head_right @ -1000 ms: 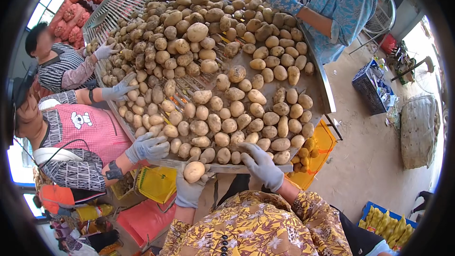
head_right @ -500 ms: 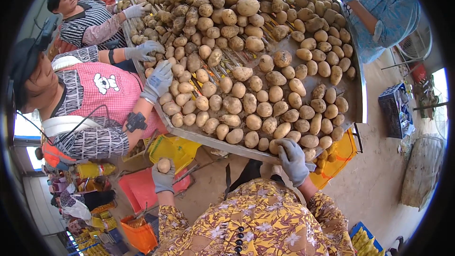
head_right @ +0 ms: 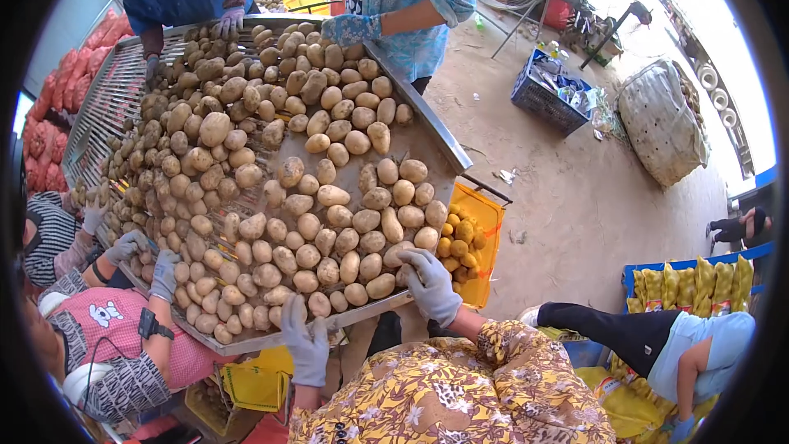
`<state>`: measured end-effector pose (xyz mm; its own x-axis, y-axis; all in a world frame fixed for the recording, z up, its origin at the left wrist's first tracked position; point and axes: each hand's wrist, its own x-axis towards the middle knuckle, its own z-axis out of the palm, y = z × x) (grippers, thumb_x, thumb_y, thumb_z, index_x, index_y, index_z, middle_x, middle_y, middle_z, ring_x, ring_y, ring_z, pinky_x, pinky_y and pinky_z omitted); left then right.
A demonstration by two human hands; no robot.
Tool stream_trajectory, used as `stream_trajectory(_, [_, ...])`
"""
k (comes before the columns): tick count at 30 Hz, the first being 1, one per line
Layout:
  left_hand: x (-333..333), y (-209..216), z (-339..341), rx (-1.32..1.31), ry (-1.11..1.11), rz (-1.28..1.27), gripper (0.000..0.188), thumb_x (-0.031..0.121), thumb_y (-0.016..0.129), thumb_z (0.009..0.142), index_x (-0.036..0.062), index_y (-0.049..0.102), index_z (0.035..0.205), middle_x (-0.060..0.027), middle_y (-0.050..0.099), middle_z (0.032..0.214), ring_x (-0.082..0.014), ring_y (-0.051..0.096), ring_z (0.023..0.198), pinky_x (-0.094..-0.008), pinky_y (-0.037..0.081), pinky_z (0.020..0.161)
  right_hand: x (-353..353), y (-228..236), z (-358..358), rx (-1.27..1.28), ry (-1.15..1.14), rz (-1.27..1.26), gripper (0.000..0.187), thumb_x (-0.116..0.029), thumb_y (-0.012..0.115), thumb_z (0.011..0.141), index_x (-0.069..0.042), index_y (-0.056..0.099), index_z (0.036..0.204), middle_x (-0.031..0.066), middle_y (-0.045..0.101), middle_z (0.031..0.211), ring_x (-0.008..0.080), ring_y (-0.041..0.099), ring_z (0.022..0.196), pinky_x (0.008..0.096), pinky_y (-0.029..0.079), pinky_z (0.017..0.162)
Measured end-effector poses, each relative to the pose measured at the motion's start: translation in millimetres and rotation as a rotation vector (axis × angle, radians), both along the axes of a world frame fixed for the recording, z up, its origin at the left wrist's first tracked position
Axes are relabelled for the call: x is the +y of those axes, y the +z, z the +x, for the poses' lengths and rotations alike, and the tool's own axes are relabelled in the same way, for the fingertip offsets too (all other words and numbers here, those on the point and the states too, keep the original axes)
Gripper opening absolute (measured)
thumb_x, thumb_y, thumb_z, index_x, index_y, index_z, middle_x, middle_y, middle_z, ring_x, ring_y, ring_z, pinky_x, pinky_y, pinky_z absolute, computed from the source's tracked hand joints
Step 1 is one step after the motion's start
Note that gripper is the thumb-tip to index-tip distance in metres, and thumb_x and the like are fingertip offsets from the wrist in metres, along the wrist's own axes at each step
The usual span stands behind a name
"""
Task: Sort and organize potatoes on a metal sorting table in a warehouse.
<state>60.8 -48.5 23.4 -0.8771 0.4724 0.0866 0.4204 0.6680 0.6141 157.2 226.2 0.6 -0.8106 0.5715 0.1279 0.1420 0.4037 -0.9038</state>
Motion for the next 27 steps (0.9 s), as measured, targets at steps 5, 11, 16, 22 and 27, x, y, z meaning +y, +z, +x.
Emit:
stream_trajectory(5, [86.6, -36.5, -89.4, 0.263, -0.128, -0.059, 0.065, 0.025, 0.074, 0.093, 0.0028, 0.051, 0.150, -0.0221, 0.046, 0.157, -0.0436, 0.041, 0.146, -0.0532, 0.033, 0.121, 38.5, -8.8, -14.9, 0.100, -0.231, 0.157, 0.029, -0.003, 0.065, 0.097, -0.001, 0.066, 0.125, 0.0180, 0.066, 0.127, 0.0345, 0.065, 0.118, 0.0398, 0.051, 0.103])
stream_trajectory(11, [117.4, -52.2, -168.0, 0.308, -0.022, -0.294, 0.067, 0.040, 0.066, 0.098, 0.0065, 0.048, 0.153, -0.0255, 0.041, 0.160, -0.0435, 0.037, 0.149, -0.0548, 0.030, 0.122, 110.1, 4.0, -58.1, 0.128, -0.364, 0.278, 0.031, -0.011, 0.062, 0.101, 0.000, 0.063, 0.130, 0.0199, 0.064, 0.134, 0.0369, 0.061, 0.125, 0.0428, 0.047, 0.109])
stream_trajectory(16, [100.1, -37.1, -111.6, 0.187, -0.387, -0.248, 0.063, 0.030, 0.073, 0.092, 0.0043, 0.055, 0.146, -0.0261, 0.047, 0.154, -0.0456, 0.045, 0.140, -0.0550, 0.038, 0.117, 93.5, 1.9, -75.9, -0.008, -0.252, 0.310, 0.038, -0.013, 0.063, 0.100, -0.001, 0.060, 0.136, 0.0214, 0.060, 0.139, 0.0408, 0.057, 0.129, 0.0451, 0.045, 0.112])
stream_trajectory(22, [116.2, -34.6, -200.4, 0.205, 0.090, 0.052, 0.078, 0.027, 0.080, 0.087, 0.0019, 0.044, 0.152, -0.0273, 0.055, 0.146, -0.0438, 0.051, 0.135, -0.0521, 0.041, 0.114, 50.3, -32.4, -80.9, -0.252, -0.179, 0.656, 0.054, -0.025, 0.070, 0.090, -0.006, 0.059, 0.140, 0.0149, 0.055, 0.149, 0.0383, 0.043, 0.146, 0.0563, 0.027, 0.123])
stream_trajectory(27, [148.5, -36.6, -268.6, -0.104, 0.047, -0.145, 0.097, 0.034, 0.084, 0.083, 0.0037, 0.034, 0.159, -0.0288, 0.055, 0.146, -0.0441, 0.057, 0.130, -0.0487, 0.046, 0.111, 51.4, -30.2, -88.5, -0.222, -0.182, 0.686, 0.051, -0.022, 0.068, 0.090, -0.005, 0.060, 0.137, 0.0149, 0.057, 0.148, 0.0393, 0.044, 0.145, 0.0561, 0.029, 0.123])
